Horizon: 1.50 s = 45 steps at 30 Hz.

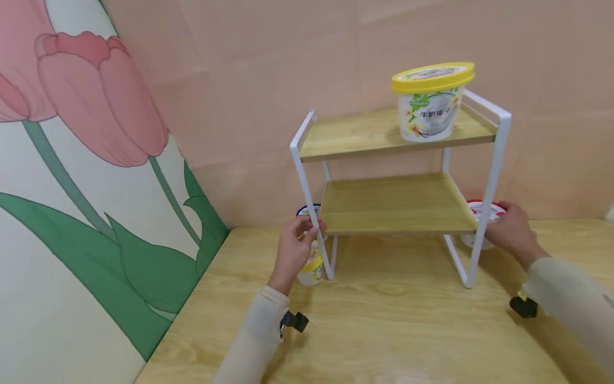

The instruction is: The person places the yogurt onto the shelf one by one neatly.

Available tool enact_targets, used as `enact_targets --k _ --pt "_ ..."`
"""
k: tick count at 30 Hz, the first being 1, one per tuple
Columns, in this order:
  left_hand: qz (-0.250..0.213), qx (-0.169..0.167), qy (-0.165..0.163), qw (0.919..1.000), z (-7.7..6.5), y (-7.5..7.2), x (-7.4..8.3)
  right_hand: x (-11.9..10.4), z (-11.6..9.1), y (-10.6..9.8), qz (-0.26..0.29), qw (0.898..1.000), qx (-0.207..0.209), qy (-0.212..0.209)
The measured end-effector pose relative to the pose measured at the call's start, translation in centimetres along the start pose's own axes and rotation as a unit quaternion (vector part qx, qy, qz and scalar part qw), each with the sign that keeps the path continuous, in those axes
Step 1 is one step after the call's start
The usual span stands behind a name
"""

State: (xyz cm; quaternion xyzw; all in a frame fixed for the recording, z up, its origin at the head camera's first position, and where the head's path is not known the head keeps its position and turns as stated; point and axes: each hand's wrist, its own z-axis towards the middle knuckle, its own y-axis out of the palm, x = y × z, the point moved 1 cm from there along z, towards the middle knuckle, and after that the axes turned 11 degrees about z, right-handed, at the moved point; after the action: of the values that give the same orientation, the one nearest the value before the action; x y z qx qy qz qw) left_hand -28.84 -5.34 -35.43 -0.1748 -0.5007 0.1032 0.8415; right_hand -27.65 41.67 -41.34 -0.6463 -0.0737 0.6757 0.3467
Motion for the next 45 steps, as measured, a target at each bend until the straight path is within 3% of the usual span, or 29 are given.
enact_targets --k 3,10,25,35,45 --pt "-0.001 0.002 -0.005 1.0000 0.0 0.1 0.1 0.1 -0.5 -0.3 0.001 1.000 0.001 -0.009" --pt "-0.006 -0.001 -0.005 1.0000 0.1 0.1 0.3 -0.3 -2.6 -0.6 0.030 0.999 -0.012 0.015" --pt "-0.003 0.003 0.001 1.0000 0.1 -0.2 0.4 -0.2 -5.0 -0.2 0.017 0.998 0.035 -0.048" --pt "-0.012 0.003 0.001 0.9999 0.2 0.1 0.6 -0.2 -7.4 -1.1 -0.028 0.998 0.040 -0.030" --pt "-0.013 0.006 0.004 0.9999 0.0 0.1 0.6 -0.4 -9.4 -1.3 -0.027 0.999 0.022 -0.005"
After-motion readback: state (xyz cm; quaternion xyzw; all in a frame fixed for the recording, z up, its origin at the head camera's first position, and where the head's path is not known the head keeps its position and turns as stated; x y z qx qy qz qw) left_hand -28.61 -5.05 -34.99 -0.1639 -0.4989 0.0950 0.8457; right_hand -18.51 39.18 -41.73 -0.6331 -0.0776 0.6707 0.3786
